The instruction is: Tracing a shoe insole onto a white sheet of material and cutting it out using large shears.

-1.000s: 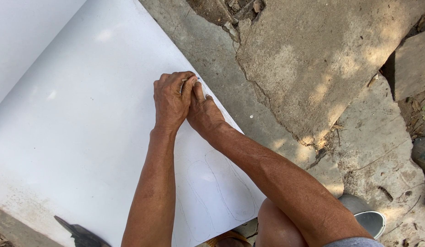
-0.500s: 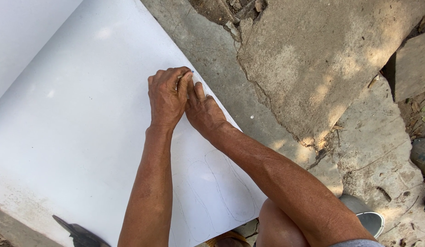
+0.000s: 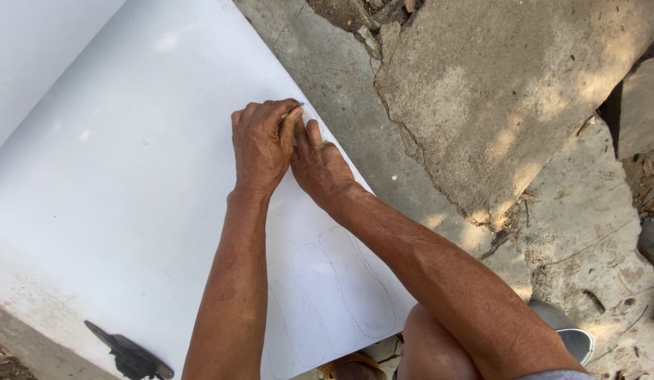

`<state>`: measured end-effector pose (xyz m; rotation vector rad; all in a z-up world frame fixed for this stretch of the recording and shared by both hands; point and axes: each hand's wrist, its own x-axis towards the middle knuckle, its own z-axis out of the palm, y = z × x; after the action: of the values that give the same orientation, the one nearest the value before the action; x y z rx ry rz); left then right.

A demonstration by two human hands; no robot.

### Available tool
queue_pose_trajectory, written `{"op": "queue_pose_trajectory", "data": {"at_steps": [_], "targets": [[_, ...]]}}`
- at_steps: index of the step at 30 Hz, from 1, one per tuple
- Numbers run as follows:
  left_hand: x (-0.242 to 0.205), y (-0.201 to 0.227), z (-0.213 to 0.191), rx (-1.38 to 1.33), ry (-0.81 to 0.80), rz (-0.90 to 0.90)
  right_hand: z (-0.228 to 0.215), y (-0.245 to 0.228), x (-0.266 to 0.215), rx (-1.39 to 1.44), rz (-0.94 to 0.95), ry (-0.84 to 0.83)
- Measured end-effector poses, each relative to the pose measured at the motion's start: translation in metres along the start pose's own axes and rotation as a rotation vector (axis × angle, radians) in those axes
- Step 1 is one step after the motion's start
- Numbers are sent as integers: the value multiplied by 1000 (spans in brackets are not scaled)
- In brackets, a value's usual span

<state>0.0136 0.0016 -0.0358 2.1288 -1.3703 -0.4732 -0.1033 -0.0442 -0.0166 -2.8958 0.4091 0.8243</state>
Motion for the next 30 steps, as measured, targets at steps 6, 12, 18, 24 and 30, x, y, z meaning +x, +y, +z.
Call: {"op": "queue_pose_trajectory", "data": {"at_steps": [6, 12, 18, 24, 30], "targets": [[-3, -4, -2, 18, 7, -9, 4, -1, 1, 7, 22, 22], [-8, -1, -10, 64, -16, 11, 16, -3, 5, 4, 23, 55], [-15, -9, -15, 113, 9, 35, 18, -2, 4, 53, 15, 36], [-11, -1, -13, 98, 20, 55, 14, -2, 3, 19, 13, 37], [-19, -7, -17, 130, 15, 42, 21, -1, 4, 59, 13, 61]]}}
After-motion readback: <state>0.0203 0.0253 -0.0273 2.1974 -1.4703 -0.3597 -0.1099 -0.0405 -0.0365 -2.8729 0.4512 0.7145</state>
